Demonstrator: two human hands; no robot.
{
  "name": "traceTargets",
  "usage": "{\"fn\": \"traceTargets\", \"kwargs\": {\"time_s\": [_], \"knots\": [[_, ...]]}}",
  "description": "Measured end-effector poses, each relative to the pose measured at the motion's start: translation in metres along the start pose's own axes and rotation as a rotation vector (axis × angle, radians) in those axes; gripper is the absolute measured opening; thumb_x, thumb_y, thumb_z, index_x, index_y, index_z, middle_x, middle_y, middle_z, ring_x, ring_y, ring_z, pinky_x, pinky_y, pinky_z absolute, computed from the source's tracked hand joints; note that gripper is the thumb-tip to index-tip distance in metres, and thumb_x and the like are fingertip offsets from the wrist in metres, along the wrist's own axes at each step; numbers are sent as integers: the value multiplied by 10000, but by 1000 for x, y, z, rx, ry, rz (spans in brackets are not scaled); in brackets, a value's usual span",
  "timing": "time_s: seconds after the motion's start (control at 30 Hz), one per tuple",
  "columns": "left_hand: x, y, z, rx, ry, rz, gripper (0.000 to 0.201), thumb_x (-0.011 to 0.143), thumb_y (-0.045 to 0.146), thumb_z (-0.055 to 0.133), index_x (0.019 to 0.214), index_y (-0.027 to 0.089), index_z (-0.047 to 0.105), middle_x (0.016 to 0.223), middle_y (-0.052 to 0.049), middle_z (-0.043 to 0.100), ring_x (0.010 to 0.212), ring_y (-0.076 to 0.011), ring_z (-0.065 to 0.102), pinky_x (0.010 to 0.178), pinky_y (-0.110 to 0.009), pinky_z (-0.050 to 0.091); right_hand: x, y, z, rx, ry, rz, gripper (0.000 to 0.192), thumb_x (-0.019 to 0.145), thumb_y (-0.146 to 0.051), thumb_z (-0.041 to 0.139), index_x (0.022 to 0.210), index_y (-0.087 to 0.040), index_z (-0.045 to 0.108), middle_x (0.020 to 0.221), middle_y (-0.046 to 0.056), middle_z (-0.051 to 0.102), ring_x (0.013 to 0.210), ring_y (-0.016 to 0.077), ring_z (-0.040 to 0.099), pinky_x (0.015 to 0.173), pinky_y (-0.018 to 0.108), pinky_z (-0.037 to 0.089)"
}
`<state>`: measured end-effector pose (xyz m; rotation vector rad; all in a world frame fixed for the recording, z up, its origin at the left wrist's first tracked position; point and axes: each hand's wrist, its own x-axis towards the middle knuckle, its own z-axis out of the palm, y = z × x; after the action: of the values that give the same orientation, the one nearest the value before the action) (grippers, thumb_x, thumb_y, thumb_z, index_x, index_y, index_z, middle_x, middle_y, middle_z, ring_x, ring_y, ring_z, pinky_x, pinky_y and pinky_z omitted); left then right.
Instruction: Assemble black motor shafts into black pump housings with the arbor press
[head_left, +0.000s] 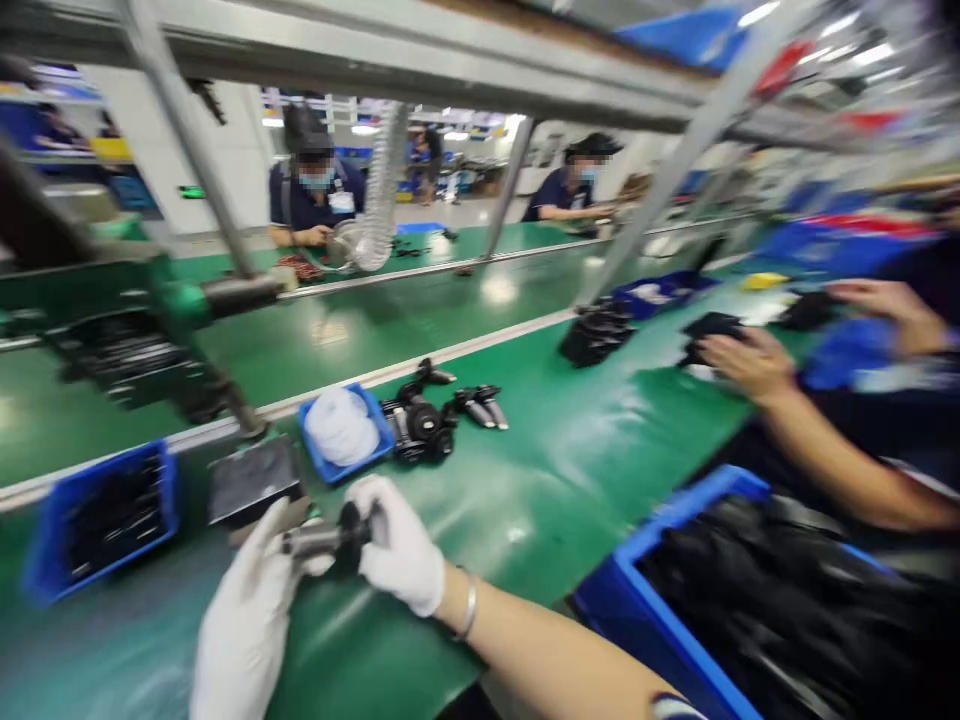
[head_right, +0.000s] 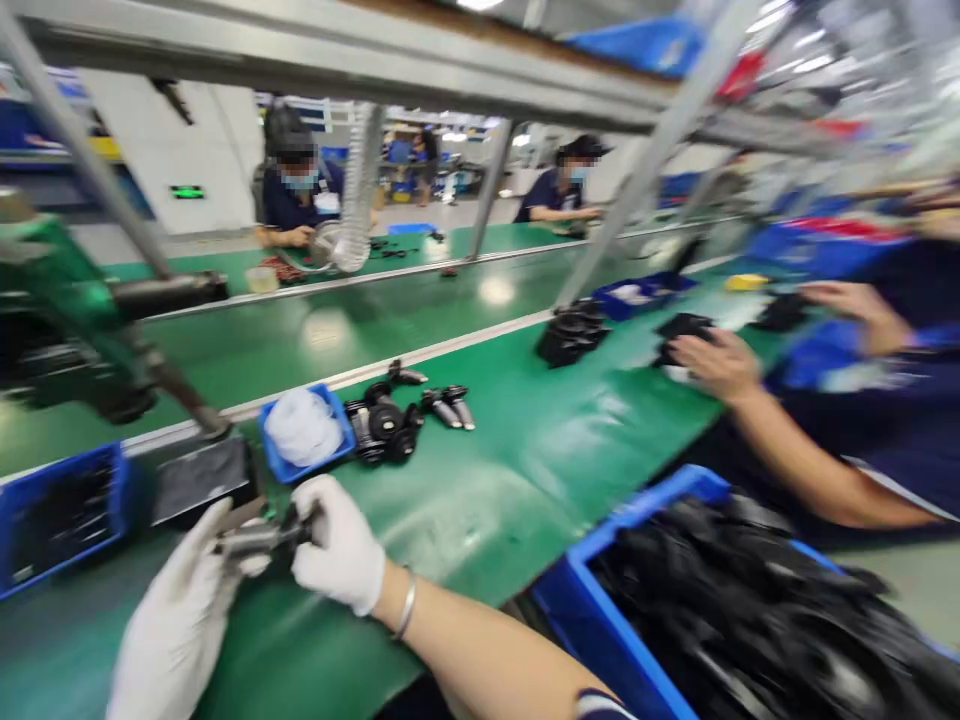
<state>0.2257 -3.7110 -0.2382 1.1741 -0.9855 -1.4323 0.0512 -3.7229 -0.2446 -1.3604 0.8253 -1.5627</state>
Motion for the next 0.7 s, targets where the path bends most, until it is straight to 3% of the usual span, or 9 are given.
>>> {"fn": "traceTargets", "kwargs": {"time_s": [0.13,0.27,0.43,0.5,0.57,0.63,0.7], "knots": [[3,5,4,-153,-48,34,650,835,425,706,1410,226,476,1275,-108,639,1056,-249,666,898,-346,569,3,0,-1,155,-47,40,299,783,-348,689,901,-238,437,903,-8,417,796,156,392,725,275,349],[3,7,4,-176,-106,110,716,804,426,744,1423,202,461,1124,-115,688,872,-213,689,796,-328,575,0,0,-1,105,-83,55,292,830,-395,686,898,-242,447,909,-3,408,804,164,392,730,274,352],[4,6,4,-157,-94,90,607,833,408,716,1369,189,531,1018,-78,711,746,-165,678,779,-312,564,-1,-4,-3,61,-84,56,303,835,-419,691,883,-248,445,913,1,427,803,164,421,726,268,379],[6,5,1,-87,-72,85,572,858,416,682,1365,194,536,1045,-81,716,835,-190,692,835,-328,560,2,-5,-4,53,-71,54,301,831,-420,695,887,-252,452,903,-2,440,798,160,439,719,261,392],[8,4,-1,51,-17,132,516,907,407,609,1376,209,527,1193,-102,687,1050,-234,666,964,-368,522,5,-6,-4,31,-59,50,291,834,-422,693,889,-254,462,896,-3,457,789,157,460,711,255,408],[5,4,-2,264,-3,269,464,950,349,528,1398,232,506,1393,-101,574,1293,-259,527,1118,-406,407,5,-7,-6,-13,-55,43,282,835,-438,688,889,-252,484,903,4,481,791,158,487,720,258,430],[-1,3,2,504,-59,454,509,965,243,446,1472,242,401,1525,-80,428,1414,-255,384,1196,-417,297,0,-4,-11,-69,-54,46,290,821,-456,699,895,-246,513,949,28,523,846,178,530,762,276,456]]}}
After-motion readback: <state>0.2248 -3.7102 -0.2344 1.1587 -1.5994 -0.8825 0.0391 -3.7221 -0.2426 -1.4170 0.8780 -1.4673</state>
